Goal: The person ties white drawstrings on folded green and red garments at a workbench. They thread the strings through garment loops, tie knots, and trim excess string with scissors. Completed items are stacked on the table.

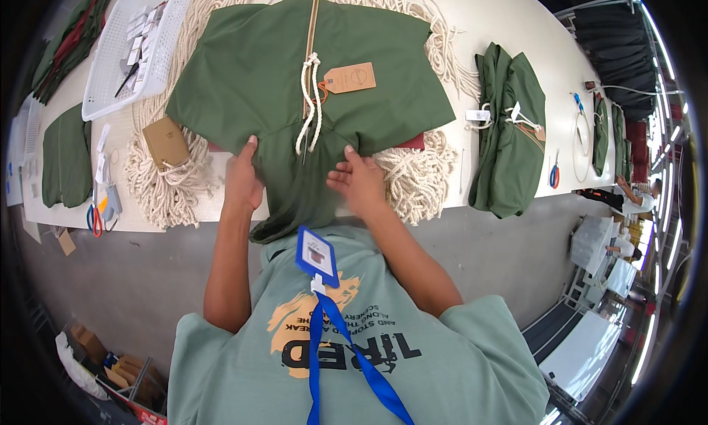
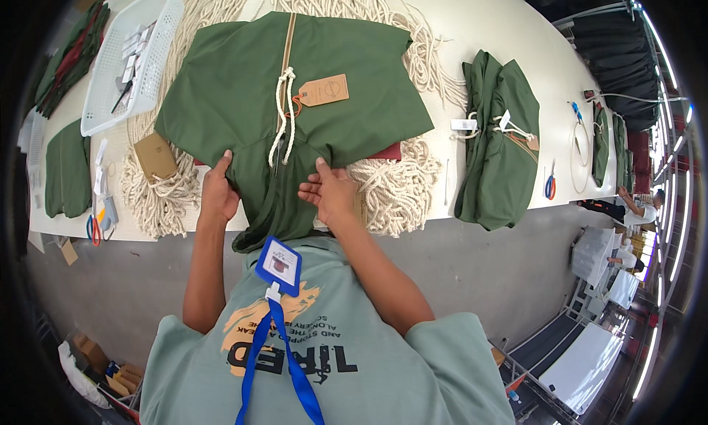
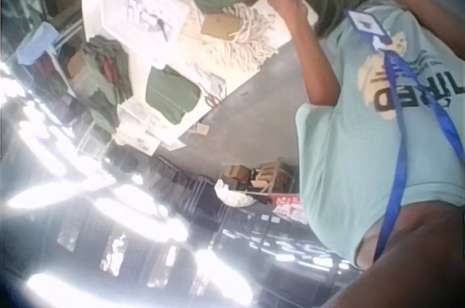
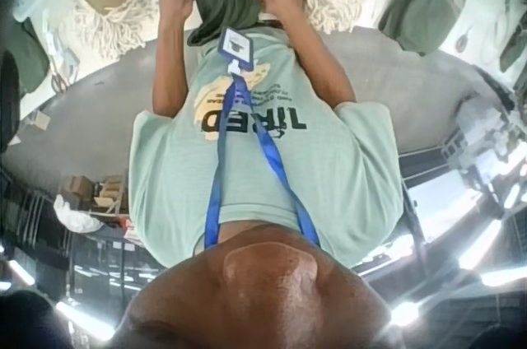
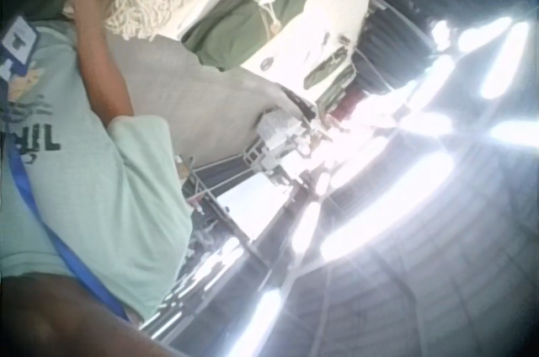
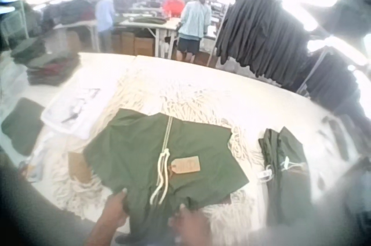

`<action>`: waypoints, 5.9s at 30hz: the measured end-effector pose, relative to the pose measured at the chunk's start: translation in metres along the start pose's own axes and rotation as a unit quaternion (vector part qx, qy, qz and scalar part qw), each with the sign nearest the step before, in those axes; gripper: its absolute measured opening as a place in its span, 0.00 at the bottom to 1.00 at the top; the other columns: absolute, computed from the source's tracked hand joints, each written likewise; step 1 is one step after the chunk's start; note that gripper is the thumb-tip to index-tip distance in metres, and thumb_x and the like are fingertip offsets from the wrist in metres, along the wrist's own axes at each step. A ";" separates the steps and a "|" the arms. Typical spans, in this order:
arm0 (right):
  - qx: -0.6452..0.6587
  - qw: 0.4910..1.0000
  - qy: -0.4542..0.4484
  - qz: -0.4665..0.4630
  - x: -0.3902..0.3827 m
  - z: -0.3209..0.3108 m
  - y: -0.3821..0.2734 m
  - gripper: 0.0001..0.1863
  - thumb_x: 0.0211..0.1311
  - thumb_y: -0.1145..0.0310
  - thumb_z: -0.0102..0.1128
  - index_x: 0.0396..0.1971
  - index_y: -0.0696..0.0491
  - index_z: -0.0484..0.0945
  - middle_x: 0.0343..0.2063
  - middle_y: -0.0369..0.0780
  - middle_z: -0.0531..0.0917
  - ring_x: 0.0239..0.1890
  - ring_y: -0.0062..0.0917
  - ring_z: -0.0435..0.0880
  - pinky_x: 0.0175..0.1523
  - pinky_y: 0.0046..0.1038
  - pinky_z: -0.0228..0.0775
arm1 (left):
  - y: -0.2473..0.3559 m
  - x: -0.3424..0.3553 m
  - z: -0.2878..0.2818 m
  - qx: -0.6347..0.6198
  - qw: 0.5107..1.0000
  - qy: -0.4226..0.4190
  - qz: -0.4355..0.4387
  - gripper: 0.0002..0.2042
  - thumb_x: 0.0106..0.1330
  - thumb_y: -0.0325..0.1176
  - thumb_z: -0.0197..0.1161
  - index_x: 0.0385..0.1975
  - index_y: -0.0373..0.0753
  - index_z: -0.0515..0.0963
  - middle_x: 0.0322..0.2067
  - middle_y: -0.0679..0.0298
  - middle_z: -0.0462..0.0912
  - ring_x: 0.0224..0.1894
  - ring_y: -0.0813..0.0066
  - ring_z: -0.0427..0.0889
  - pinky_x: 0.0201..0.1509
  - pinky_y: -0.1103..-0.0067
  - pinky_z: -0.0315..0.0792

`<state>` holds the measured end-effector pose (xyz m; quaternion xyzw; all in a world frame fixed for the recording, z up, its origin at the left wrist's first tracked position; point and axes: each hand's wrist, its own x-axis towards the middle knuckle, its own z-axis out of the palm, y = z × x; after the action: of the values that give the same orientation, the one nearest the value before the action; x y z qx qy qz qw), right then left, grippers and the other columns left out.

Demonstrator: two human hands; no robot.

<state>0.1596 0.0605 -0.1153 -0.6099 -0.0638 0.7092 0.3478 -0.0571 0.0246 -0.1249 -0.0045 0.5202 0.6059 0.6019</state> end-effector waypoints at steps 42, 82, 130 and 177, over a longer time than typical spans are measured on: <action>-0.130 0.909 0.224 -0.326 0.043 -0.048 -0.159 0.22 0.61 0.59 0.67 0.41 0.66 0.81 0.31 0.43 0.84 0.31 0.24 0.81 0.35 0.30 0.74 | 0.049 0.064 -0.049 0.050 0.998 0.015 -0.030 0.31 0.63 0.49 0.71 0.59 0.37 0.68 0.50 0.55 0.74 0.50 0.60 0.76 0.54 0.65 0.77; -0.352 0.852 0.283 -0.265 0.057 0.040 -0.110 0.53 0.32 0.45 0.83 0.56 0.65 0.72 0.57 0.52 0.77 0.60 0.47 0.74 0.61 0.45 0.68 | 0.046 0.065 -0.131 0.031 0.996 -0.019 -0.080 0.14 0.73 0.47 0.57 0.44 0.43 0.76 0.40 0.66 0.81 0.40 0.72 0.80 0.47 0.75 0.78; 0.020 0.924 -0.026 -0.382 -0.063 0.106 -0.121 0.32 0.54 0.61 0.71 0.52 0.66 0.69 0.43 0.51 0.81 0.43 0.35 0.82 0.44 0.38 0.74 | 0.031 -0.011 0.037 -0.175 0.917 -0.263 -0.244 0.48 0.64 0.57 0.63 0.69 0.22 0.51 0.71 0.43 0.53 0.72 0.49 0.57 0.75 0.61 0.56; 0.614 0.455 0.304 -0.568 -0.391 -0.801 -0.061 0.22 0.68 0.56 0.57 0.54 0.56 0.76 0.44 0.43 0.85 0.44 0.30 0.85 0.52 0.34 0.79 | -0.654 -0.430 0.625 0.237 0.717 -0.533 -0.381 0.19 0.74 0.45 0.54 0.52 0.35 0.77 0.46 0.58 0.83 0.46 0.61 0.83 0.52 0.66 0.77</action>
<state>0.9191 -0.3849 0.0386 -0.2433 0.1656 -0.0211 0.9555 0.9290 -0.0633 0.0244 0.2645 0.1942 0.0845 0.9408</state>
